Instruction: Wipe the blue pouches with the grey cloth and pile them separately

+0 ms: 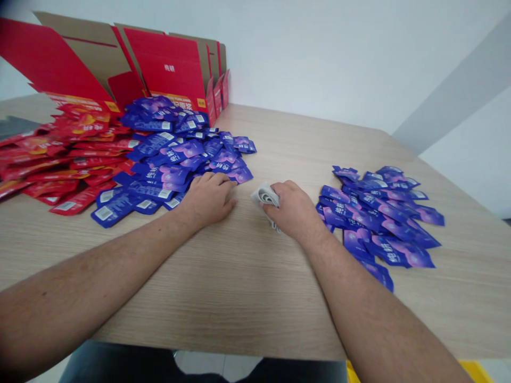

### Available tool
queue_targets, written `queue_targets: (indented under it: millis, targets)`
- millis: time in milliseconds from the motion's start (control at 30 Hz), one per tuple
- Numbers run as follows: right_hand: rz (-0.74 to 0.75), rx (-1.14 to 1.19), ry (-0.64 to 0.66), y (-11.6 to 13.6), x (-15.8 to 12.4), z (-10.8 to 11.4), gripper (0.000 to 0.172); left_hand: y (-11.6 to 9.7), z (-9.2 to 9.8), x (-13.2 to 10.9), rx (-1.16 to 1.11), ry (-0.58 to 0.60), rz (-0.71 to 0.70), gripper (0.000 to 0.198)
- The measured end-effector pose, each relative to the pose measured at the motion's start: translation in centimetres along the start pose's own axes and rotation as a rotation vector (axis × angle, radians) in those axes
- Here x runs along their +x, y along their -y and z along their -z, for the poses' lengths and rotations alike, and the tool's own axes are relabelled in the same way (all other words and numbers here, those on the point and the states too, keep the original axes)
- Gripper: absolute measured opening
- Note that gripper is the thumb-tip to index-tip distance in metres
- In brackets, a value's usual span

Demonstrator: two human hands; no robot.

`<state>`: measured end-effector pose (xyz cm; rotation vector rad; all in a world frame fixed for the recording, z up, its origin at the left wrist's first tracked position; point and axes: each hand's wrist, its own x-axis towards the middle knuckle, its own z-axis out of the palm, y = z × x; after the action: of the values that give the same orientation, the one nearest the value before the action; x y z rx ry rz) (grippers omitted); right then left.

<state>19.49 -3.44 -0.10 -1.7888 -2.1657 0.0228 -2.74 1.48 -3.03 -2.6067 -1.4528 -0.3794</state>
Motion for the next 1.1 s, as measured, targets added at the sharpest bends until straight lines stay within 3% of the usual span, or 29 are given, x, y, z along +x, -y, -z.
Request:
queue_targets:
  millis: [200,333,633,733,933,1100]
  targets:
    - [-0.001,0.007,0.003,0.1,0.0,0.3,0.016,-0.2,0.7,-0.2,-0.025,-0.001,-0.038,0.041]
    - [-0.02,0.002,-0.099,-0.9,0.1,1.4,0.018,-0.2,1.0,-0.2,-0.046,0.005,-0.068,0.038]
    - [-0.32,-0.007,-0.363,-6.3,0.8,4.8,0.022,0.1,0.9,0.0,-0.101,0.005,-0.068,0.036]
    - [-0.376,0.036,-0.364,-7.0,0.9,4.8,0.023,0.2,0.6,0.1,-0.127,0.013,-0.086,0.038]
    - [-0.349,0.081,-0.375,-6.7,1.1,4.2,0.024,0.5,0.5,0.1,-0.2,0.027,-0.21,0.04]
    - [-0.346,0.099,-0.455,-7.2,1.3,4.0,0.022,-0.9,0.8,-0.3,-0.253,0.082,-0.327,0.036]
